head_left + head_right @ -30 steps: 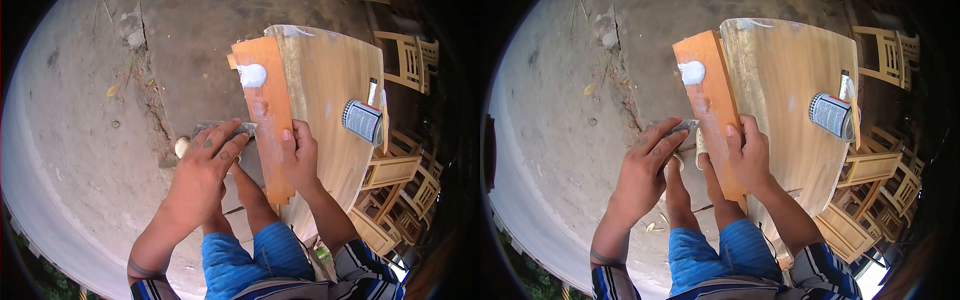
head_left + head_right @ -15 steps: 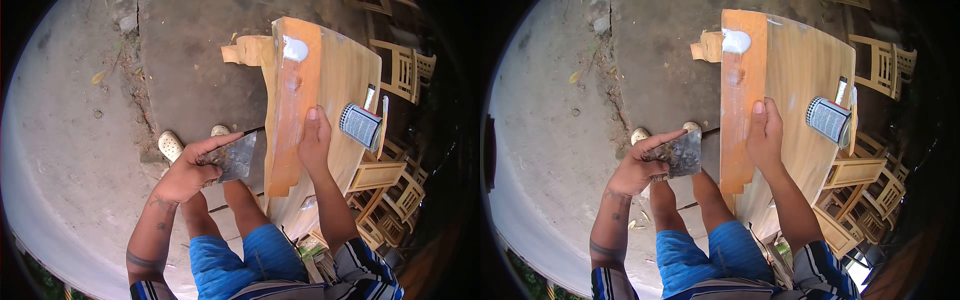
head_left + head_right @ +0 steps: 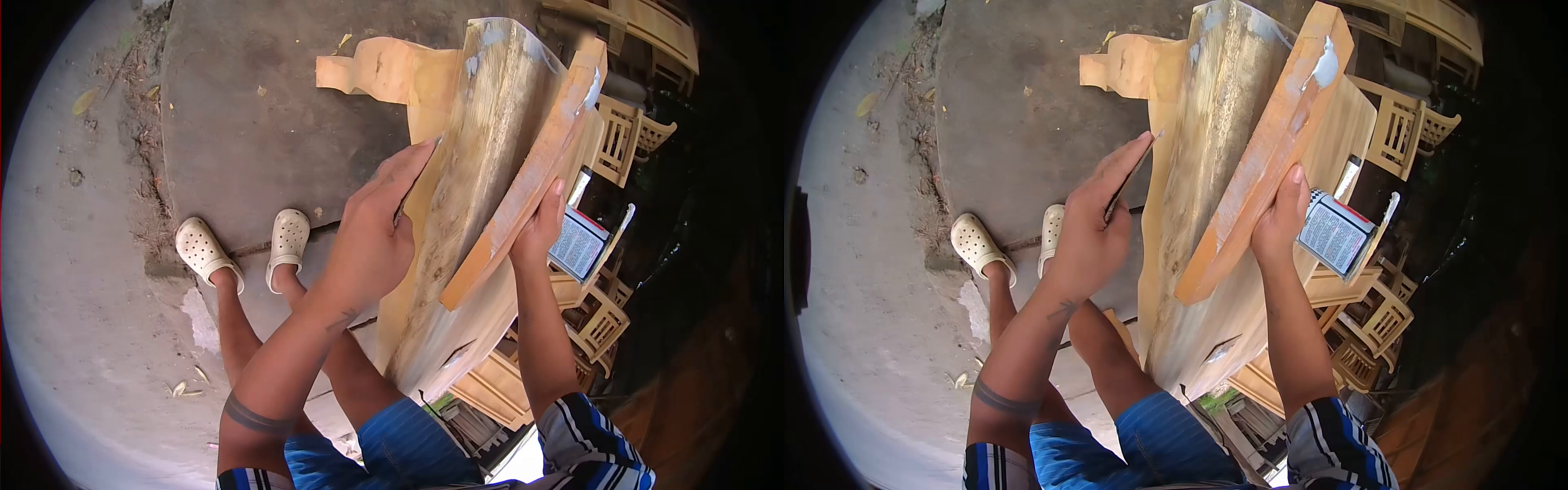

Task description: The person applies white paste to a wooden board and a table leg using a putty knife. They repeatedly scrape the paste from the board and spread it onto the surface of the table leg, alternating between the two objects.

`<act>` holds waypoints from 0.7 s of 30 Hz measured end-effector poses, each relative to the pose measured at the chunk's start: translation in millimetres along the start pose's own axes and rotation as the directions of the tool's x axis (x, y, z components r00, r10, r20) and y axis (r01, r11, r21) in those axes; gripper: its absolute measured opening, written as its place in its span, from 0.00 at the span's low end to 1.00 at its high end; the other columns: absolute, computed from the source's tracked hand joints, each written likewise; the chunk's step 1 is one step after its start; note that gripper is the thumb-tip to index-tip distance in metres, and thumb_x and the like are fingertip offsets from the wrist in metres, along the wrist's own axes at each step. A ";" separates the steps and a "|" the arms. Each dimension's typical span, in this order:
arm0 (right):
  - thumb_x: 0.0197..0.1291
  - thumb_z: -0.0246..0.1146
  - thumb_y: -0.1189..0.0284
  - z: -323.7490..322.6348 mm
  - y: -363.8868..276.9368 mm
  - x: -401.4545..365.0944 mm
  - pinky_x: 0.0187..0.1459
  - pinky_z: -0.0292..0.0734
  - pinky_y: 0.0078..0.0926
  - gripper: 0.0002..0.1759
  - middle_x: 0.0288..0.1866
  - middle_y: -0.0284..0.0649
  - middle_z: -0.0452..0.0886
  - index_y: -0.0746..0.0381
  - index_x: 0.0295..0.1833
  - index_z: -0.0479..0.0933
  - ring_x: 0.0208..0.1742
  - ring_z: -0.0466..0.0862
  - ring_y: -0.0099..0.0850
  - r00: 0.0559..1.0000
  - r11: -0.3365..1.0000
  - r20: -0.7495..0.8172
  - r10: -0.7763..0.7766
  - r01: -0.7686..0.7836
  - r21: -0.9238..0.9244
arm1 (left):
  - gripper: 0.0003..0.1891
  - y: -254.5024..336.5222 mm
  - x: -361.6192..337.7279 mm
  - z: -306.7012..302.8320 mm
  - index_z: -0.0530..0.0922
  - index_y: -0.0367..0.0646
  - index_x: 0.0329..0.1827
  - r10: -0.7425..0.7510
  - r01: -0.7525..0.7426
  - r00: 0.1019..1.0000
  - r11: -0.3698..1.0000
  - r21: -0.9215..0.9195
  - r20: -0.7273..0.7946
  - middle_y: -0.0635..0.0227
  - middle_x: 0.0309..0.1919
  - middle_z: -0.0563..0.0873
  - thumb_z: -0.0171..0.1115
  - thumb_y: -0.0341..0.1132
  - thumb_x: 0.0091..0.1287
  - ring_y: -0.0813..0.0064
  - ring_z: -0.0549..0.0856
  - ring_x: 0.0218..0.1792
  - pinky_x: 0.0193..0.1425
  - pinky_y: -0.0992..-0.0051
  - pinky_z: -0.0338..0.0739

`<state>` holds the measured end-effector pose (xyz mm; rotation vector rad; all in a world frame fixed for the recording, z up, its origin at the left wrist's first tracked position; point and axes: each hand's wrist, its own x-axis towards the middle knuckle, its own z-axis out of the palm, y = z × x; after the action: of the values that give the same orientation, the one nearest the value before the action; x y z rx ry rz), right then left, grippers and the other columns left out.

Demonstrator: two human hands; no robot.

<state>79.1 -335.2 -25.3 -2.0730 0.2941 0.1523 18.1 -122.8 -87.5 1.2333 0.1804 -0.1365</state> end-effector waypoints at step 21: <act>0.76 0.33 0.49 0.1 5.0 -1.3 0.19 0.68 0.18 0.31 0.22 0.37 0.73 0.64 0.43 0.70 0.17 0.72 0.23 0.998 0.994 -0.025 -0.055 0.052 -0.099 | 0.40 -1.2 7.6 18.3 0.70 0.40 0.68 0.152 -0.174 0.980 0.968 0.183 0.125 0.54 0.67 0.72 0.46 0.11 0.46 0.54 0.73 0.67 0.72 0.65 0.64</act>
<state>76.5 -337.3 -29.3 -2.1798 0.2518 0.1075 26.5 -140.6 -84.4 1.4248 -0.0322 -0.0800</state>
